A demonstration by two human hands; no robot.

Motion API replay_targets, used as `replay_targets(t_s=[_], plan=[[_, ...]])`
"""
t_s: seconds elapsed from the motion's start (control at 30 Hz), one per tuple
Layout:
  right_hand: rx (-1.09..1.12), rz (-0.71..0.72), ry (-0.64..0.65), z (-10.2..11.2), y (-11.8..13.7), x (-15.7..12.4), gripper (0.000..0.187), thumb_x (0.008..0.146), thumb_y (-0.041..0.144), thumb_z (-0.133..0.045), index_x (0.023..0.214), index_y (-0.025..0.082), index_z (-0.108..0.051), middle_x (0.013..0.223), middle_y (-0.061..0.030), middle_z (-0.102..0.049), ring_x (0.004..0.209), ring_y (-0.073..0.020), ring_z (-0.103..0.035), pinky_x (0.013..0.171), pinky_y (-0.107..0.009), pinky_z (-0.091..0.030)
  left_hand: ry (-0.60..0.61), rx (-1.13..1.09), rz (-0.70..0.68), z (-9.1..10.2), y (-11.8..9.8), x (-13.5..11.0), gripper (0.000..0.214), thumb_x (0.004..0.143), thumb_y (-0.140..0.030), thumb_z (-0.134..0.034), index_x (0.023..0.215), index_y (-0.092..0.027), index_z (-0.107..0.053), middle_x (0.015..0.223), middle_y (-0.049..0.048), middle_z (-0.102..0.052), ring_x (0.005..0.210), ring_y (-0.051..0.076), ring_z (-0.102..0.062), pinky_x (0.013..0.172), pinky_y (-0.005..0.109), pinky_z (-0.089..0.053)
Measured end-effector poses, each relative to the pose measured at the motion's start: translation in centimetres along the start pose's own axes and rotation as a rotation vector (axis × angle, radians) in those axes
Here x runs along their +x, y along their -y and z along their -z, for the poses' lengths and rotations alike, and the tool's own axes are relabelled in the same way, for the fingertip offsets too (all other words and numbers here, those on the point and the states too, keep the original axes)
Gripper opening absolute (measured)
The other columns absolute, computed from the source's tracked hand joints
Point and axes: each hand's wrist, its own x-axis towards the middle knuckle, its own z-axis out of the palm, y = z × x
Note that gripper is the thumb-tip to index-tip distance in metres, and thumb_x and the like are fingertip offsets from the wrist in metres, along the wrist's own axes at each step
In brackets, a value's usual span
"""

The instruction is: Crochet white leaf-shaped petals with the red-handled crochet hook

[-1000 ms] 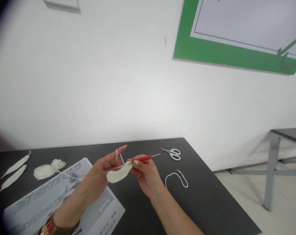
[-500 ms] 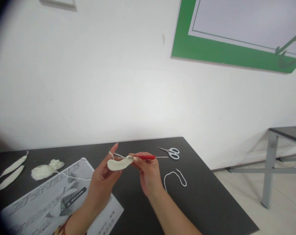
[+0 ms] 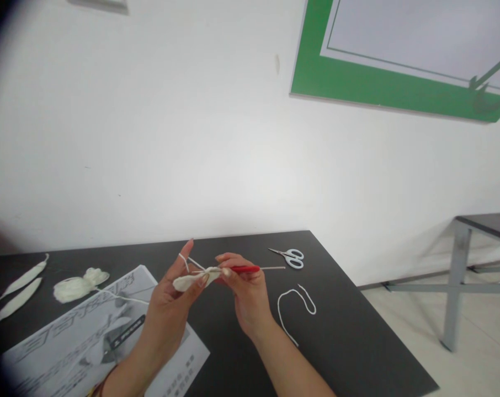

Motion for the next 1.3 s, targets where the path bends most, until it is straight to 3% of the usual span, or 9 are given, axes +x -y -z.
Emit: replay_targets(t_s=[0.13,0.27,0.5,0.73,0.93,1.0,1.13,1.23,1.3], plan=[[0.005,-0.06,0.001,0.4,0.9,0.5,0.024,0.081,0.04,-0.064,0.085,0.019,-0.073,0.082,-0.0037,-0.07,0.065,-0.0133,-0.063,0.062,-0.027,-0.057,0.005,0.005,0.009,0.2,0.0,0.2,0.074,0.071,-0.029,-0.075,0.137,-0.026,-0.043,0.071,-0.0064,-0.053,0.064,0.008,-0.049,0.059,0.019,-0.039],[-0.016,-0.08,-0.03,0.8,1.3,0.8,0.019,0.072,0.033,-0.075,0.083,0.018,-0.072,0.056,0.0021,-0.064,0.048,-0.0094,-0.058,0.049,-0.02,-0.054,-0.007,-0.005,0.003,0.4,0.1,0.2,0.068,0.07,-0.027,-0.076,0.132,-0.024,-0.05,0.072,-0.0059,-0.055,0.065,0.008,-0.049,0.06,0.019,-0.039],[-0.079,-0.04,-0.13,0.6,0.4,0.4,0.016,0.068,0.028,-0.079,0.077,0.017,-0.071,0.059,0.0004,-0.067,0.051,-0.0101,-0.061,0.051,-0.021,-0.055,-0.032,0.027,-0.017,0.7,0.1,0.5,0.067,0.071,-0.027,-0.075,0.133,-0.025,-0.049,0.071,-0.007,-0.055,0.063,0.007,-0.047,0.061,0.018,-0.039],[-0.535,0.359,-0.078,0.0,0.6,-0.6,0.006,0.077,0.019,-0.069,0.079,0.022,-0.073,0.069,-0.0022,-0.071,0.058,-0.0138,-0.064,0.056,-0.025,-0.054,-0.06,0.022,-0.026,0.6,0.6,0.7,0.067,0.073,-0.027,-0.074,0.135,-0.025,-0.047,0.068,-0.0076,-0.05,0.06,0.005,-0.045,0.056,0.017,-0.036],[-1.095,0.992,0.292,0.8,0.4,-1.5,0.037,0.079,0.005,-0.062,0.111,0.023,-0.067,0.086,-0.0086,-0.07,0.074,-0.0178,-0.064,0.064,-0.031,-0.056,-0.068,-0.13,0.084,1.1,0.6,1.1,0.065,0.071,-0.021,-0.076,0.131,-0.023,-0.051,0.069,-0.0063,-0.056,0.063,0.006,-0.052,0.063,0.017,-0.04],[-1.124,1.079,0.37,1.0,0.4,-1.6,0.041,0.08,0.006,-0.06,0.118,0.023,-0.063,0.091,-0.0104,-0.07,0.08,-0.0199,-0.064,0.068,-0.034,-0.057,-0.005,-0.273,0.173,1.2,0.0,1.4,0.062,0.068,-0.018,-0.077,0.127,-0.019,-0.055,0.073,-0.0038,-0.06,0.068,0.007,-0.056,0.069,0.019,-0.042],[-0.797,0.746,0.249,0.7,0.8,-1.2,0.033,0.083,0.006,-0.058,0.106,0.026,-0.069,0.09,-0.007,-0.07,0.077,-0.0178,-0.065,0.064,-0.031,-0.056,0.131,-0.354,0.263,1.9,-1.3,2.0,0.057,0.065,-0.013,-0.078,0.12,-0.014,-0.061,0.074,-0.0011,-0.062,0.073,0.01,-0.058,0.074,0.02,-0.042],[-0.482,0.437,0.145,0.3,0.9,-0.7,0.019,0.082,0.013,-0.063,0.093,0.025,-0.072,0.08,-0.0027,-0.07,0.065,-0.0145,-0.065,0.06,-0.028,-0.055,0.198,-0.301,0.235,2.6,-1.7,2.4,0.056,0.068,-0.012,-0.076,0.122,-0.016,-0.061,0.07,-0.0018,-0.06,0.071,0.009,-0.057,0.072,0.02,-0.041],[-0.34,0.34,0.119,0.3,1.0,-0.5,0.012,0.081,0.017,-0.065,0.089,0.024,-0.073,0.077,-0.0017,-0.069,0.061,-0.0134,-0.065,0.057,-0.026,-0.054,0.247,-0.256,0.216,3.0,-1.9,2.6,0.056,0.069,-0.012,-0.075,0.123,-0.018,-0.06,0.07,-0.0021,-0.06,0.07,0.009,-0.056,0.073,0.021,-0.04]])
